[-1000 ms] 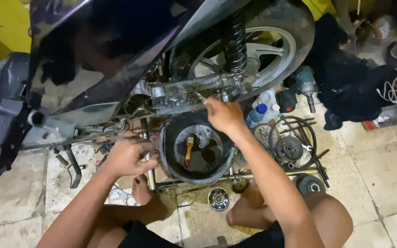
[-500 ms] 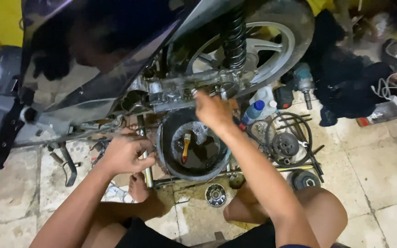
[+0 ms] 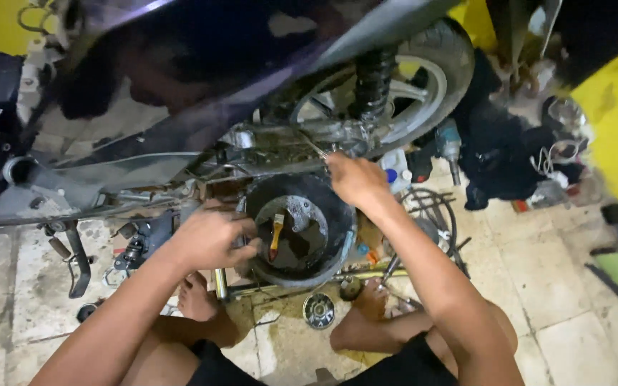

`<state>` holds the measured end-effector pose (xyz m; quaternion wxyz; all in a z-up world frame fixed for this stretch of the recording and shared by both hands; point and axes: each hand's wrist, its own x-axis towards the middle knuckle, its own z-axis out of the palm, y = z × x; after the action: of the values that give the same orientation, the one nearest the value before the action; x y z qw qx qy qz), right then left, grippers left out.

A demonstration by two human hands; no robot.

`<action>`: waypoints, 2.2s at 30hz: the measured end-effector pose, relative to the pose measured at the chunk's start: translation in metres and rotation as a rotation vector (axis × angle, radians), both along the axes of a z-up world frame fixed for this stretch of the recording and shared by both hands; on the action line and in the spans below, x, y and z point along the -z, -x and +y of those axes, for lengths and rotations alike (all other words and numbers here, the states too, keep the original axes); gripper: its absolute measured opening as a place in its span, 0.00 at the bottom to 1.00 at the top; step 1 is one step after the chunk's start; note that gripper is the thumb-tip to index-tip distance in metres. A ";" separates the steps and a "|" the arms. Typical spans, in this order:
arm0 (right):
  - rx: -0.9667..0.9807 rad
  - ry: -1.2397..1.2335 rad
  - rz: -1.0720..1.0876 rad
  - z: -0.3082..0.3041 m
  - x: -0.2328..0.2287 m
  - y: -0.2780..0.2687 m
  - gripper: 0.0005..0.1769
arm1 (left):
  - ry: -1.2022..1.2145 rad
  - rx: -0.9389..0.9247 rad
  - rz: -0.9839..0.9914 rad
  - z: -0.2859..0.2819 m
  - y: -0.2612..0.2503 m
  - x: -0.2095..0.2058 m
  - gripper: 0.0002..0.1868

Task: Cleaning a small motorcycle part with a brush in a basin and inspecting the engine area.

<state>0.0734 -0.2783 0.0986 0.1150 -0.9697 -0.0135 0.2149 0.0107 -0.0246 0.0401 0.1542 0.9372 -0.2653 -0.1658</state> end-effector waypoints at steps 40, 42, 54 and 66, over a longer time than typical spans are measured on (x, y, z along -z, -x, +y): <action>0.183 0.017 -0.181 -0.048 0.077 -0.025 0.22 | 0.049 -0.174 -0.686 -0.024 -0.021 -0.003 0.32; 0.180 0.029 -0.134 -0.040 0.055 -0.017 0.25 | 0.040 -0.183 -0.697 -0.023 -0.023 -0.006 0.31; 0.080 0.465 -0.031 -0.034 -0.007 -0.039 0.35 | 0.032 -0.171 -0.680 -0.018 -0.027 0.001 0.30; 0.174 -0.073 -0.064 -0.032 -0.001 -0.044 0.27 | 0.002 -0.203 -0.614 -0.021 -0.028 0.002 0.31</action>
<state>0.1169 -0.3107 0.0998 0.1680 -0.9688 0.0591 0.1723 0.0387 -0.0452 0.0383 0.0836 0.9650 -0.2048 0.1411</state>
